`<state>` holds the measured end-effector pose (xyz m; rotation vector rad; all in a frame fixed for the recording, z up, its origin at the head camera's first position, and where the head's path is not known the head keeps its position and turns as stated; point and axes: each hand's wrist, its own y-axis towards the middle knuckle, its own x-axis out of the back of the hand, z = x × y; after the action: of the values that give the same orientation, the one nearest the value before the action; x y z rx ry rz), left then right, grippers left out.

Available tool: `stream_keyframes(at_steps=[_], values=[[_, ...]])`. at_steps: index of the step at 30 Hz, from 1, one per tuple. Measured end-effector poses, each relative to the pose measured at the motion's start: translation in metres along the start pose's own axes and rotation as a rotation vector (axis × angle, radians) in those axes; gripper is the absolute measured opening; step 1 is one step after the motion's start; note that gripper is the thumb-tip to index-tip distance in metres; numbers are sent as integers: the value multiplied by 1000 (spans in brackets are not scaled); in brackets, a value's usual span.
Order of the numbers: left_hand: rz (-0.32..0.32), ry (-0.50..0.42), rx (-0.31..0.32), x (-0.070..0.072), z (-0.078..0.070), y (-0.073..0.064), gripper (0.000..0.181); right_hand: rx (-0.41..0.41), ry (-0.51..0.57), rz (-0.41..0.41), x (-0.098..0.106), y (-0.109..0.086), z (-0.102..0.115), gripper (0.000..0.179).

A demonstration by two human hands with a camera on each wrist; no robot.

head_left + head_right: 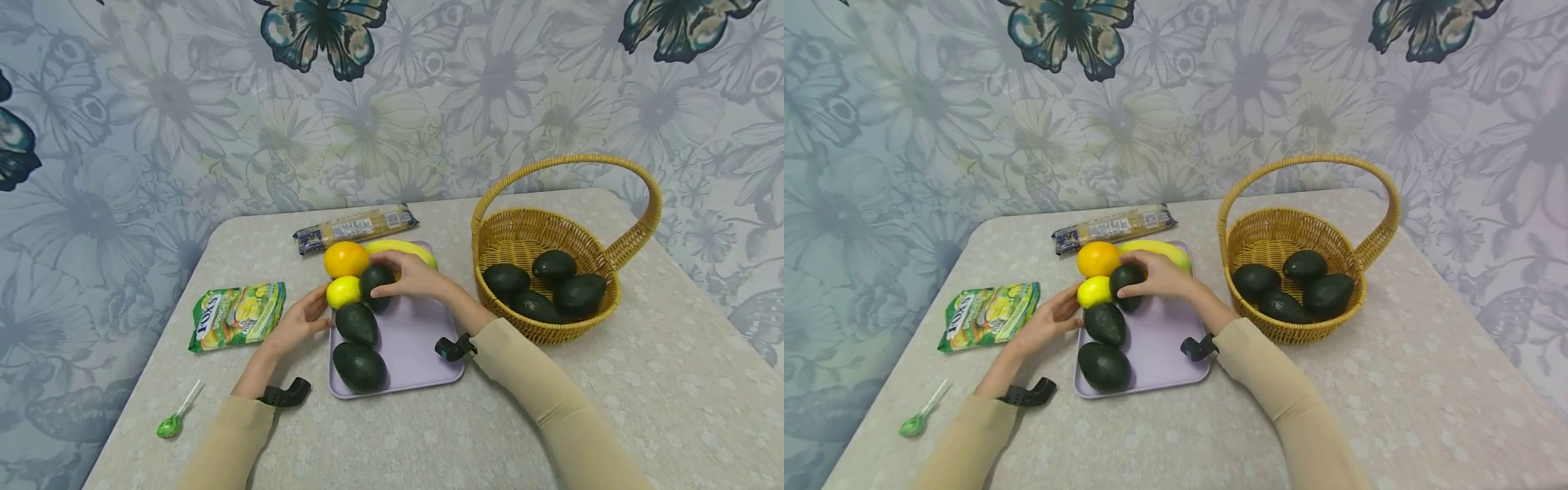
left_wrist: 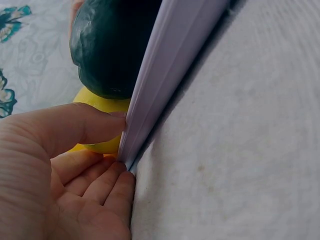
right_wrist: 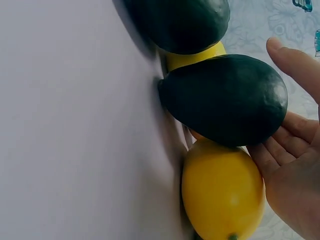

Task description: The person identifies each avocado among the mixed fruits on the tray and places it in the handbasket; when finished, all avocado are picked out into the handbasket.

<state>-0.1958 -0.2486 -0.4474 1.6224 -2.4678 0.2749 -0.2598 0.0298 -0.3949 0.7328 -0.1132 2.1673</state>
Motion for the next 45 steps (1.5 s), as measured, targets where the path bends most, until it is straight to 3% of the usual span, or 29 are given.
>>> stream_keyframes(at_steps=[11,16,30,45], values=[[1,-6,-2,-1,-1,-1,77,67,-112,23,-1,-8,-1,70],[-5,17,4,0,-1,0,77,76,-96,23,1,-18,-2,67],[-10,27,10,0,2,1,78,-43,-117,92,8,-54,-7,69],[-20,35,36,1,-2,0,79,-57,-125,122,11,-87,-18,72]])
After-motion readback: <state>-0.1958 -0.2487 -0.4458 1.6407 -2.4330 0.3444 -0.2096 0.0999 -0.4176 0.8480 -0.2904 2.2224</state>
